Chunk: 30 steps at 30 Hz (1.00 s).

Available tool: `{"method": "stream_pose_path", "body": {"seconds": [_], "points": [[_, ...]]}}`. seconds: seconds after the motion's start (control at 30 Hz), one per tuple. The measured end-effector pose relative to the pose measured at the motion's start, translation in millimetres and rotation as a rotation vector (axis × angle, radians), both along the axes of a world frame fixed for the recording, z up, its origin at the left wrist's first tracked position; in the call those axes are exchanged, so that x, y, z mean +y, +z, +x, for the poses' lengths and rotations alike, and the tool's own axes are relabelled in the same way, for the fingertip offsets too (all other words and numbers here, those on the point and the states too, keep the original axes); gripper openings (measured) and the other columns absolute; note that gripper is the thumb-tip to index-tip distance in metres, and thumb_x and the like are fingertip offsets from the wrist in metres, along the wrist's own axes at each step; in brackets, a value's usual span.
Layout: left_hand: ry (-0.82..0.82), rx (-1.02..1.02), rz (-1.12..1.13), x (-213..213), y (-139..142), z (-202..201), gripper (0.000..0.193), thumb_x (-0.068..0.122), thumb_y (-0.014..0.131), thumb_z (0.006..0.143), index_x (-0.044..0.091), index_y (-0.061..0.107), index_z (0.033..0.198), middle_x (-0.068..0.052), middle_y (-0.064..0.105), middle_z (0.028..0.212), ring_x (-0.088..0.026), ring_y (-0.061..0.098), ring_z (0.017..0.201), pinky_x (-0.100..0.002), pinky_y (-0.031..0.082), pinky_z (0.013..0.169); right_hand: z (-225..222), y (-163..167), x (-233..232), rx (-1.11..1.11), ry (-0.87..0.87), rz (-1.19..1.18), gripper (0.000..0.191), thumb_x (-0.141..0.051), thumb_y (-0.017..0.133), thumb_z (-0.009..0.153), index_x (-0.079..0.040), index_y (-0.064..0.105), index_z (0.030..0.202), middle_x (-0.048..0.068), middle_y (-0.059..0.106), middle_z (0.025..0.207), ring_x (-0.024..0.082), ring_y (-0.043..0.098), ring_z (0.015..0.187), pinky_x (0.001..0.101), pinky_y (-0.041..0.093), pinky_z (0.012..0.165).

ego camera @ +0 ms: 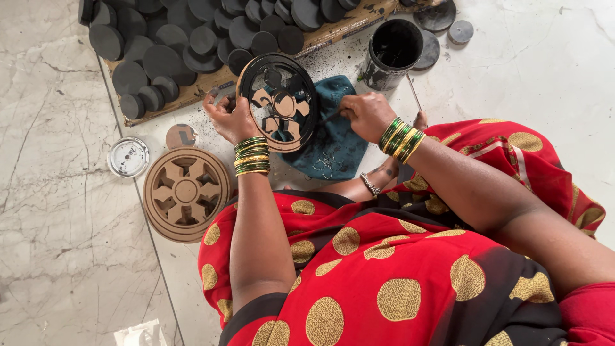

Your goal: The person sits on the floor and paints carved wooden decorative discs black, using a brush dipped from a cup of black paint. They hold each disc steady with one hand while brushing its recessed patterned face, working through discs one at a time, with many already-painted black discs stacked on a board nearby.

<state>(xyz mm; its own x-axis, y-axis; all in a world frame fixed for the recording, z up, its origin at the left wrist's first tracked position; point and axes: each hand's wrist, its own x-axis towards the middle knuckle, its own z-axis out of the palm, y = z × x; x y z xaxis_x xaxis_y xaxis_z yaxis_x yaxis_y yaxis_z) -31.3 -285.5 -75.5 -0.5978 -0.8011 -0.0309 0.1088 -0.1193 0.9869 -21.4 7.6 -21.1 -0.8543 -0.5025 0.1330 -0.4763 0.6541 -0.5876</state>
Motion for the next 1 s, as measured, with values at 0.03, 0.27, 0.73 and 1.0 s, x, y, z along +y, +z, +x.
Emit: {"method": "stream_pose_path", "body": {"seconds": [0.03,0.27,0.73,1.0], "points": [[-0.006,0.007,0.009,0,0,0,0.064,-0.007,0.069,0.078,0.004,0.047,0.137,-0.009,0.065,0.101,-0.012,0.062,0.077,-0.025,0.055,0.065,0,-2,1,0.030,-0.016,-0.012,0.014,-0.008,0.064,0.091,-0.007,0.074,0.100,0.012,0.076,0.087,0.031,0.073,0.086,0.0431,0.057,0.078],[-0.023,0.024,0.010,1,2,1,0.062,-0.008,0.066,0.077,0.004,0.048,0.135,-0.009,0.064,0.099,-0.011,0.059,0.074,-0.025,0.055,0.062,11,-2,-5,0.020,0.139,-0.048,0.013,-0.008,0.065,0.089,-0.007,0.074,0.098,0.010,0.077,0.087,0.030,0.075,0.084,0.0421,0.058,0.076],[-0.041,0.081,0.076,0,2,2,0.064,-0.009,0.068,0.080,0.002,0.045,0.139,-0.010,0.064,0.096,-0.011,0.061,0.074,-0.024,0.055,0.064,-2,-12,2,0.171,-0.048,-0.004,0.014,-0.009,0.061,0.095,-0.007,0.071,0.104,0.014,0.076,0.093,0.032,0.073,0.087,0.0436,0.056,0.078],[-0.025,0.014,0.049,4,8,5,0.064,-0.008,0.070,0.078,0.004,0.047,0.137,-0.009,0.065,0.098,-0.011,0.061,0.074,-0.024,0.055,0.063,13,-10,-6,0.054,0.032,0.043,0.014,-0.011,0.061,0.094,-0.007,0.072,0.101,0.012,0.076,0.091,0.032,0.073,0.086,0.0438,0.056,0.077]]}}
